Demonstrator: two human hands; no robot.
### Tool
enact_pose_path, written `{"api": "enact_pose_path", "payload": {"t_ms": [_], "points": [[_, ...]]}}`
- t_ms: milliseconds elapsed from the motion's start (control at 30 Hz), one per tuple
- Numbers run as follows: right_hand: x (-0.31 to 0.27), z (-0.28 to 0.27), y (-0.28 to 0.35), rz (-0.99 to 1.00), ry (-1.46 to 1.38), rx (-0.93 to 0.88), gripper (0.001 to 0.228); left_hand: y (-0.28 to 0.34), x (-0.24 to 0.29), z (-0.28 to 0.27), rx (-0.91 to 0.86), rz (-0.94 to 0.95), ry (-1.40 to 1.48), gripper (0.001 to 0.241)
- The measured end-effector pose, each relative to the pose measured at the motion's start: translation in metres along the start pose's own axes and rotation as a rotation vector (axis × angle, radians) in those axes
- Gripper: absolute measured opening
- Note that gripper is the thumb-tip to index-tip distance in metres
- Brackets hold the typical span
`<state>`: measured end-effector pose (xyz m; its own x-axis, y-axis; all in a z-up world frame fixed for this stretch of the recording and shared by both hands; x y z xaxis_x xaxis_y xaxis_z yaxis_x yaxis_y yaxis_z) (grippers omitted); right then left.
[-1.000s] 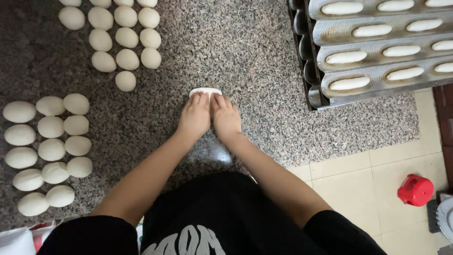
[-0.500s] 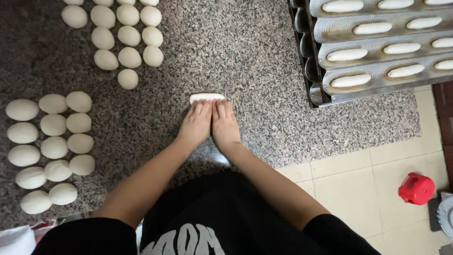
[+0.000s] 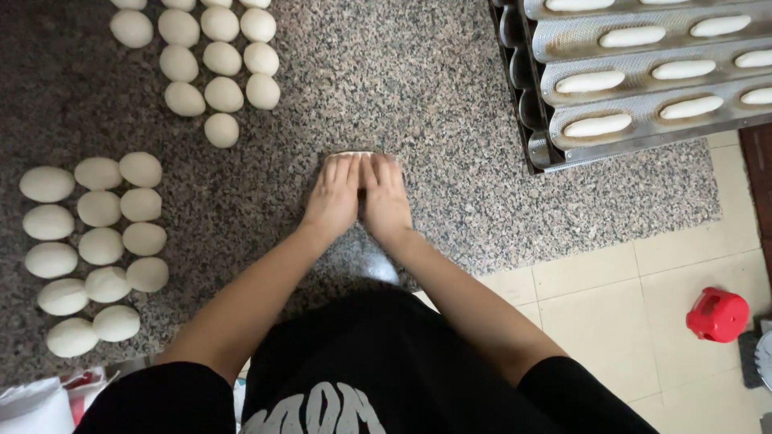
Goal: Shaping small portions of dough into elongated bread rolls and placing them into a specialized baking tray.
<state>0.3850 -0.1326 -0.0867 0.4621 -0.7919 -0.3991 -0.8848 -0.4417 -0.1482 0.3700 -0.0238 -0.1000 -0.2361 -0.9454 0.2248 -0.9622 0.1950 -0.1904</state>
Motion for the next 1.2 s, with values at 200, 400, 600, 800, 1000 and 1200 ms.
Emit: {"api": "enact_pose_path", "payload": {"t_ms": [200, 400, 600, 800, 1000, 1200], "points": [[0.007, 0.031, 0.024, -0.056, 0.043, -0.077, 0.063, 0.027, 0.002, 0.034, 0.029, 0.021, 0.050, 0.057], [0.004, 0.001, 0.005, 0.124, -0.171, -0.205, 0.056, 0.008, 0.003, -0.035, -0.269, -0.234, 0.330, 0.059], [-0.013, -0.018, 0.007, 0.108, -0.250, 0.029, 0.061, 0.010, 0.010, -0.008, -0.024, -0.083, 0.056, 0.070], [0.001, 0.025, 0.033, -0.051, 0.028, -0.064, 0.061, 0.034, 0.008, 0.025, -0.063, -0.058, 0.149, 0.057], [0.005, 0.019, 0.026, -0.109, 0.029, -0.112, 0.056, 0.024, 0.011, -0.006, -0.091, -0.139, 0.210, 0.055], [-0.015, -0.023, 0.022, 0.014, -0.241, 0.011, 0.067, 0.024, 0.014, -0.041, 0.047, -0.136, 0.207, 0.064]]}}
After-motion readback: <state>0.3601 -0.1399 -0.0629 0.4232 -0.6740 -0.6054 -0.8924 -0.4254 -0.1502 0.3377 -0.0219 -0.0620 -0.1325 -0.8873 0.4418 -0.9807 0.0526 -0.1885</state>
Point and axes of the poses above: each hand's wrist, its own y-axis away from the middle knuckle, its own z-axis out of the palm, x = y × z, the point moved 5 cm from there along -y, towards the middle knuckle, and after that the axes turned 5 degrees about -y, right-handed, at the moved point
